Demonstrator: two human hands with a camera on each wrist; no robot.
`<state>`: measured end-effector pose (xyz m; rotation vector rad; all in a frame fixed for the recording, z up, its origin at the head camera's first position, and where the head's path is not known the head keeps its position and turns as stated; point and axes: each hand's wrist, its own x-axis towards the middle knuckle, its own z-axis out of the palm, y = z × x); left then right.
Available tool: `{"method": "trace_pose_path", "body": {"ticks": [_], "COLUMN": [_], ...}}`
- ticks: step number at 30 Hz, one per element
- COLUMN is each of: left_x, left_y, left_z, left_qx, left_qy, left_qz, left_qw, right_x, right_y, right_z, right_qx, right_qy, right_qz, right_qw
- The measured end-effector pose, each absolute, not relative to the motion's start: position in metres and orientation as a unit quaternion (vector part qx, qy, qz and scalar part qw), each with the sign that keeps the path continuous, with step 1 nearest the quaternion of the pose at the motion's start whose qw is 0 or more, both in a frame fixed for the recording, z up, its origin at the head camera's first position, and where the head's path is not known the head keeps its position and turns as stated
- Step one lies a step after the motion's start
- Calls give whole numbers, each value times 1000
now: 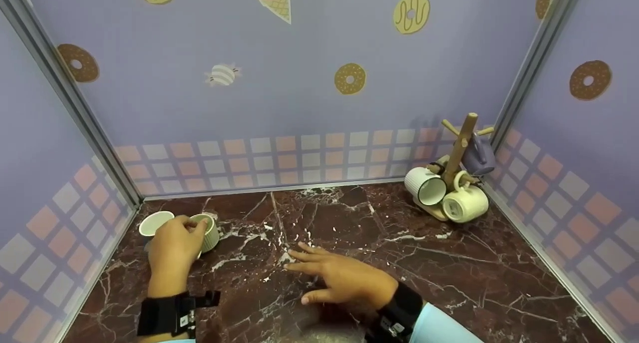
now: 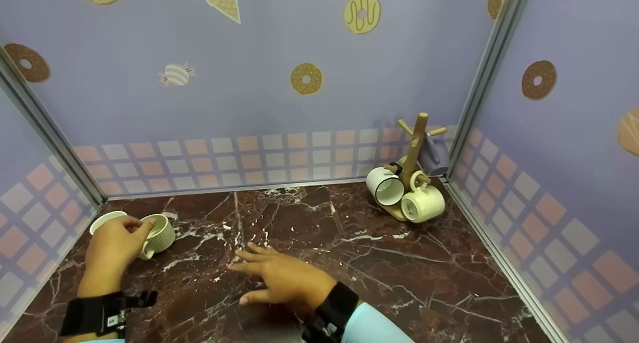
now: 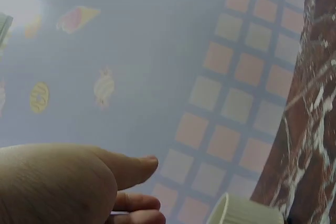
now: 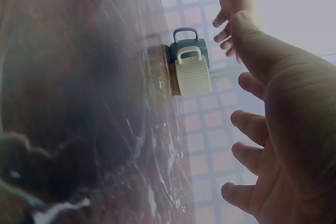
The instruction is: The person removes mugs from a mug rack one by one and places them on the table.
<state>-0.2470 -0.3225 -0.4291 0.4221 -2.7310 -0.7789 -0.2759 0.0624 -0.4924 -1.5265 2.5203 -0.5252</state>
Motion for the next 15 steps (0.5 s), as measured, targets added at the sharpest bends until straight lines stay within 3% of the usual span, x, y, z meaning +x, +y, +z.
{"method": "trace_pose_path", "body": {"ticks": [7, 15], "left_x": [-257, -278], "left_y": [-274, -202], "left_z": [-414, -422], "left_qx": [56, 12], "left_qy": [-929, -934], "left_qz": [-305, -313], "left_qw": [203, 174], "right_x": [-283, -297], "right_y": [72, 82], "right_z": [-485, -477], "right_qx": [-500, -451], "right_qy": [845, 865], "right_qz": [-182, -201], "right_qw": [62, 87]}}
